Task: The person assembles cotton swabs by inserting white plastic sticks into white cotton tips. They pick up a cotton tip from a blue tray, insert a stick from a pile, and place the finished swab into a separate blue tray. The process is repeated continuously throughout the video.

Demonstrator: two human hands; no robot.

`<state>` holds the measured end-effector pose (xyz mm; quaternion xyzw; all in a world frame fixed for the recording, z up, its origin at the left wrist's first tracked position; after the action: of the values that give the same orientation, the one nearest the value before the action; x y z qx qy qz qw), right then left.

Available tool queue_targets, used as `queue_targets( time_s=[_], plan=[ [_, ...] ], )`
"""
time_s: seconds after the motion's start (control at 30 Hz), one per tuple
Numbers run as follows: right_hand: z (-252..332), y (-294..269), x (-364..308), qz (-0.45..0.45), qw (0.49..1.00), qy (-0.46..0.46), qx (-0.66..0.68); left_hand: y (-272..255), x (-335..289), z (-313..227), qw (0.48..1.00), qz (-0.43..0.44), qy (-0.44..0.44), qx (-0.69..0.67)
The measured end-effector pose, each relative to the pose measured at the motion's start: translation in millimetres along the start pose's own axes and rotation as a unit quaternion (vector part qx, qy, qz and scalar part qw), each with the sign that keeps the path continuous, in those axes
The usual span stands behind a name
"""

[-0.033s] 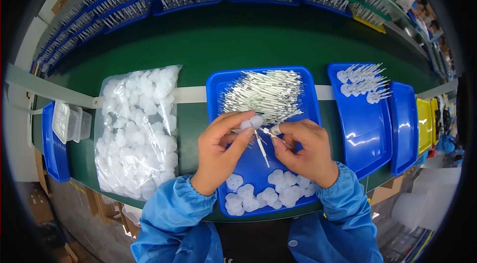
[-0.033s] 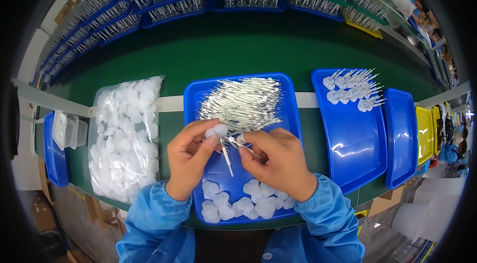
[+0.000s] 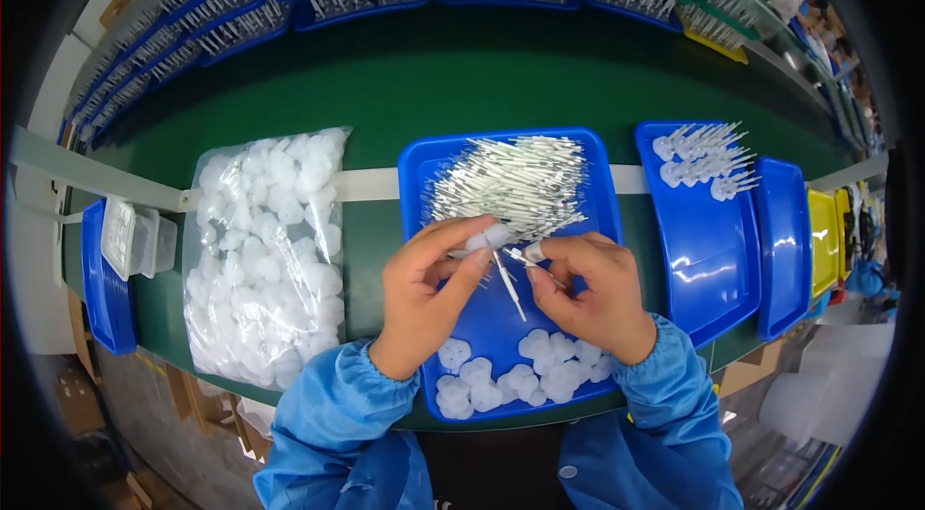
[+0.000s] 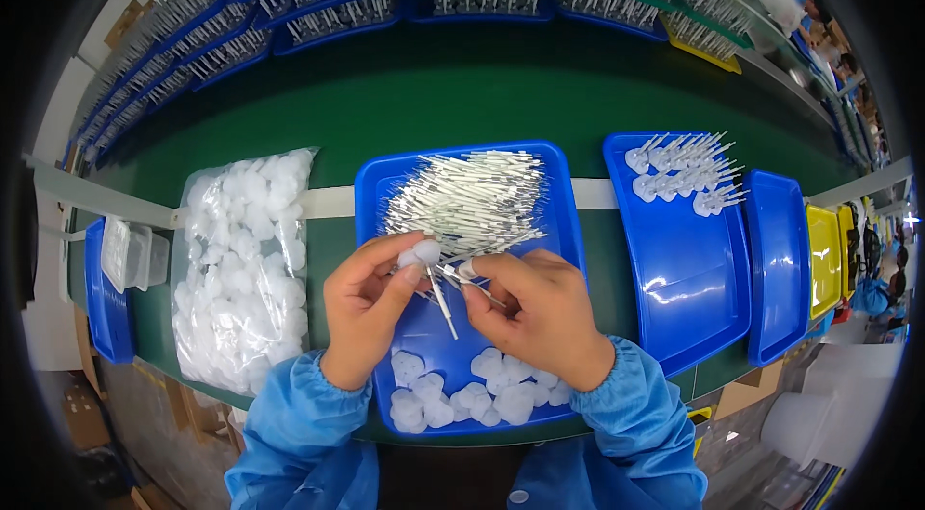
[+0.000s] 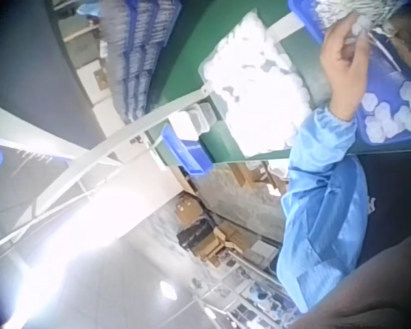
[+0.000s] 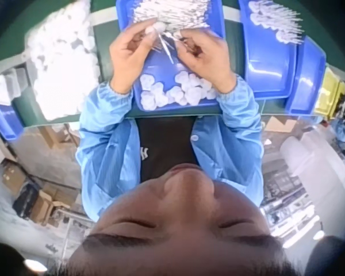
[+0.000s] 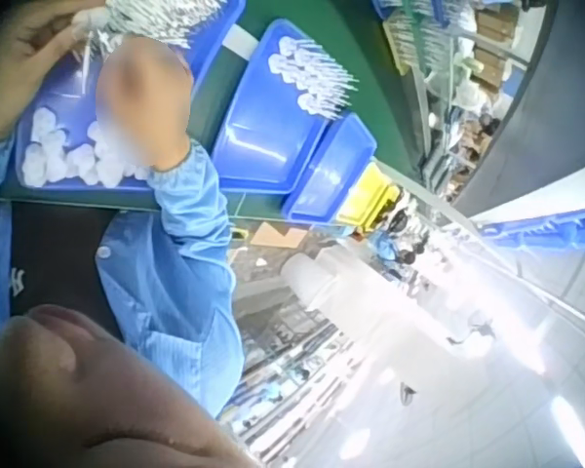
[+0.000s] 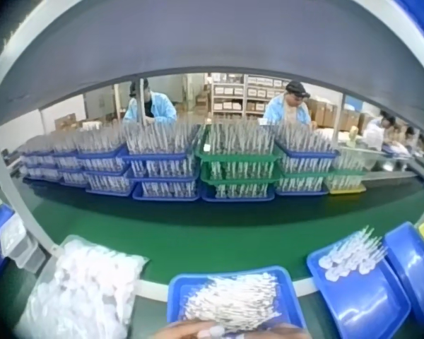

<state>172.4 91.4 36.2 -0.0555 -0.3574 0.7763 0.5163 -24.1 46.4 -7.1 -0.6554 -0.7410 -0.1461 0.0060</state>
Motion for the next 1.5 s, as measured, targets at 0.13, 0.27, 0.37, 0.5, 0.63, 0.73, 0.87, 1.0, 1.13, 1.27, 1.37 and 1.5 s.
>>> queue_targets(
  time_s=[0.13, 0.27, 0.37, 0.5, 0.63, 0.73, 0.87, 1.0, 1.13, 1.27, 1.37, 1.5],
  plan=[
    [-3.5, -1.8, 0.2, 0.000, 1.000, 0.019, 0.015, -0.6, -1.0, 2.1, 1.000, 0.003, -0.017, -0.002],
    [-0.5, 2.1, -0.9, -0.029, 0.999, 0.006, 0.027, 2.7, -1.6, 0.1, 0.999, -0.001, -0.015, 0.029],
    [0.5, 4.4, -0.1, -0.049, 0.999, -0.012, 0.014, 3.7, 1.7, -9.9, 0.986, 0.025, 0.034, 0.158],
    [4.2, 1.4, 2.5, -0.046, 0.998, -0.029, -0.035, 2.0, 3.5, -17.3, 0.967, 0.007, 0.107, 0.232],
    [4.8, 4.9, -0.3, -0.052, 0.998, -0.021, -0.032, 7.7, 5.8, -22.6, 0.935, 0.017, 0.166, 0.313],
    [3.0, 4.2, 0.3, -0.042, 0.999, -0.003, -0.026, 7.8, 4.7, -21.7, 0.949, 0.011, 0.118, 0.293],
    [-7.0, 8.3, 3.8, 0.000, 1.000, 0.015, -0.019, 6.4, 2.3, -19.3, 0.959, 0.005, 0.093, 0.268],
    [-18.9, 18.7, 1.4, 0.060, 0.980, 0.132, 0.137, 7.4, 2.7, -15.4, 0.956, 0.050, 0.102, 0.271],
    [-24.2, 23.6, -1.6, 0.096, 0.948, 0.229, 0.199, 11.6, 1.4, -20.6, 0.946, 0.070, 0.107, 0.299],
    [-7.1, 13.8, 4.9, -0.013, 1.000, 0.012, -0.015, 15.7, -0.7, -26.6, 0.910, 0.077, 0.167, 0.372],
    [5.1, 14.2, 1.7, -0.033, 0.987, -0.046, -0.150, 18.8, -1.9, -27.5, 0.895, 0.070, 0.197, 0.394],
    [6.7, 14.8, 1.0, -0.041, 0.985, -0.072, -0.151, 20.1, -3.8, -25.6, 0.894, 0.074, 0.194, 0.396]
  ],
)
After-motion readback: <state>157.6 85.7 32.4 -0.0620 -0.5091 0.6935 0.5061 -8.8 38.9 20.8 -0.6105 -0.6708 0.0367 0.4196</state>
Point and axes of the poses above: each hand's wrist, its own x-axis towards the middle knuckle, its own y-axis out of the palm, z = x × y, the point moved 6 cm from there along x, towards the middle knuckle, and after that the axes turned 5 degrees about y, right-handed, at the moved point
